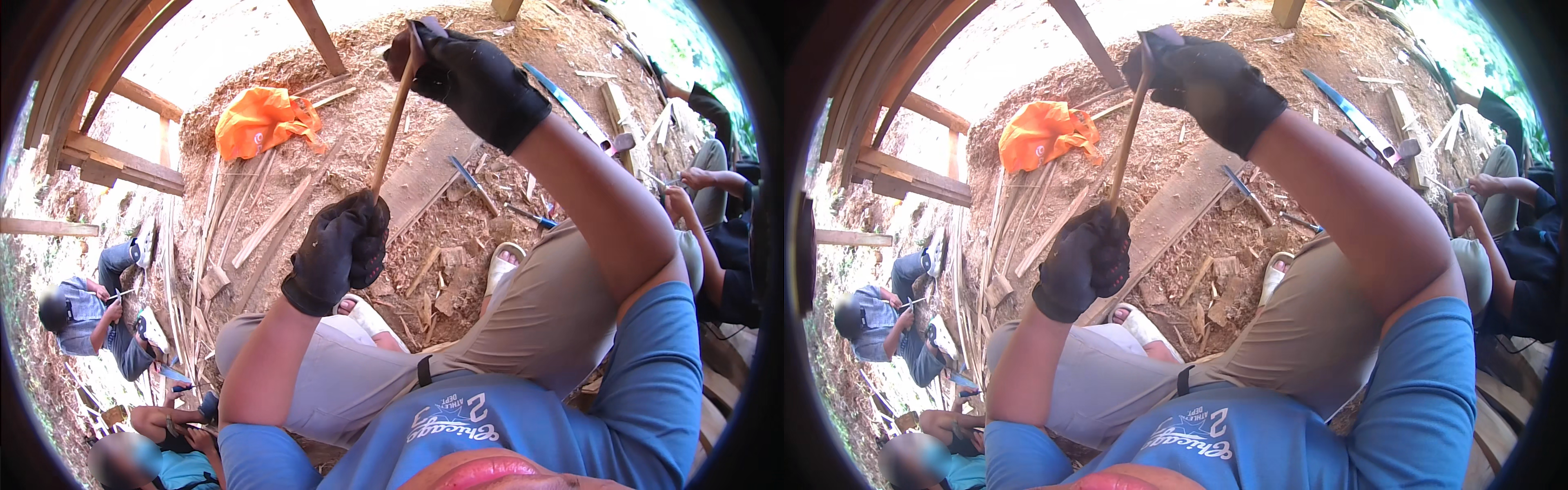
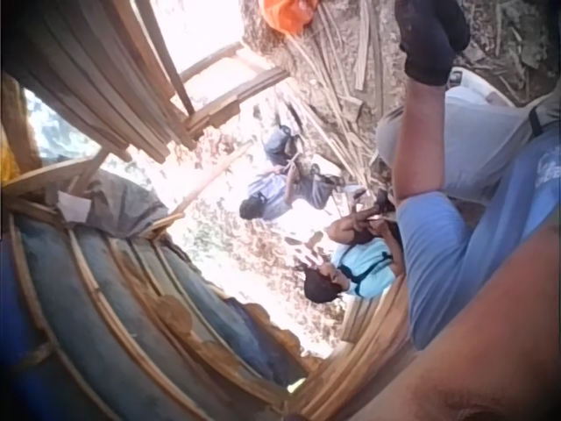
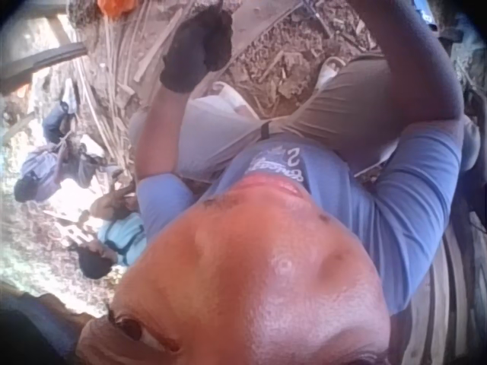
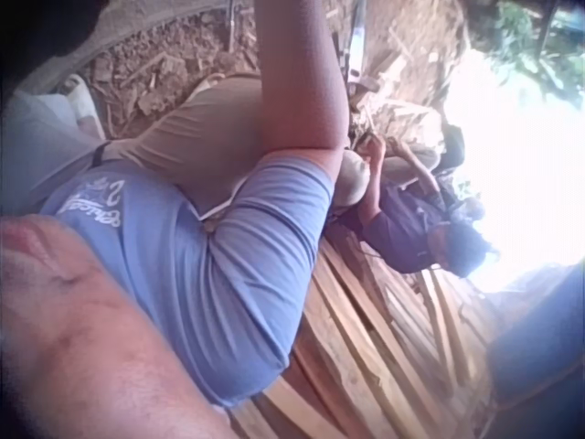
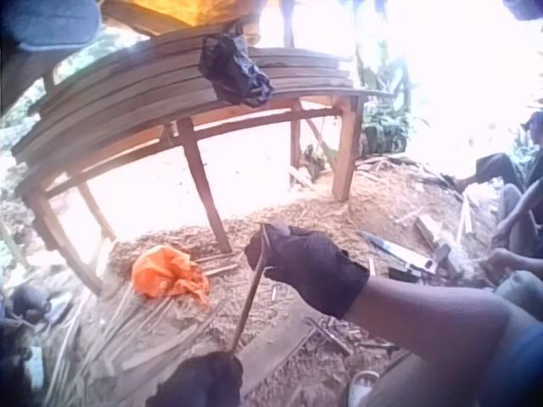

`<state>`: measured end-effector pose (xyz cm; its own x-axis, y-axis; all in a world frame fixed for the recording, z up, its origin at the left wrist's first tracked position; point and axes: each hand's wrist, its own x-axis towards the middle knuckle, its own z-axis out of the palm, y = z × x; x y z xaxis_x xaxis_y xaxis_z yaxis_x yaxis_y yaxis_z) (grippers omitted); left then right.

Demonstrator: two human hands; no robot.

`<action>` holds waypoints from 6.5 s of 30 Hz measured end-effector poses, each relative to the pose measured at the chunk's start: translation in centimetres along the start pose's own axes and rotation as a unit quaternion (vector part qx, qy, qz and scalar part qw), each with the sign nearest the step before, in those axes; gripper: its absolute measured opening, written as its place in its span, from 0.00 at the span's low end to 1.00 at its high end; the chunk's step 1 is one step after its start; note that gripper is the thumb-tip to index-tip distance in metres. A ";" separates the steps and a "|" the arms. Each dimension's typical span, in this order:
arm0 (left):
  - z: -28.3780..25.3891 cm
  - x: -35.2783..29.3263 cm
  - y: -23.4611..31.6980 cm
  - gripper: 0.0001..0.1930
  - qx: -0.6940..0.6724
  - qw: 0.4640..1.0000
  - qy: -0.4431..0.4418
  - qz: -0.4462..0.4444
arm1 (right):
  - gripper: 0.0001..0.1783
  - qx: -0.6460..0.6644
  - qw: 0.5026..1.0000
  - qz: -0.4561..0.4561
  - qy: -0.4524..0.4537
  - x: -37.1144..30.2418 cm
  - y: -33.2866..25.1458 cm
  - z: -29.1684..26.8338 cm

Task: The person sits on the ground and uses a small axe to shave and shape a thin wooden stick. They repeatedly strike the wood to remove shavings and then use a sanding block to smooth the surface of the stick.

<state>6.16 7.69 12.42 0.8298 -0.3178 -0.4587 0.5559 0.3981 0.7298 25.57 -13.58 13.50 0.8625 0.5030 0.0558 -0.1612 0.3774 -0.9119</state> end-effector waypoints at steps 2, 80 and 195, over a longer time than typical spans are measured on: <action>0.1 0.0 0.3 0.13 0.024 1.000 -0.002 -0.003 | 0.18 0.025 1.000 -0.001 -0.004 0.2 0.1 -0.6; 2.3 0.6 0.9 0.21 0.054 0.992 0.116 0.022 | 0.14 -0.008 0.999 0.029 0.020 0.1 2.8 1.9; 2.1 1.4 0.5 0.17 0.061 0.987 0.146 0.041 | 0.17 -0.097 0.995 0.016 -0.015 1.1 1.8 -1.1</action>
<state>7.56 5.65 13.20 0.8603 -0.0204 -0.5093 0.4913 0.2997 0.8178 26.71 -13.16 11.47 0.8430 0.5369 0.0346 -0.0903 0.2047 -0.9747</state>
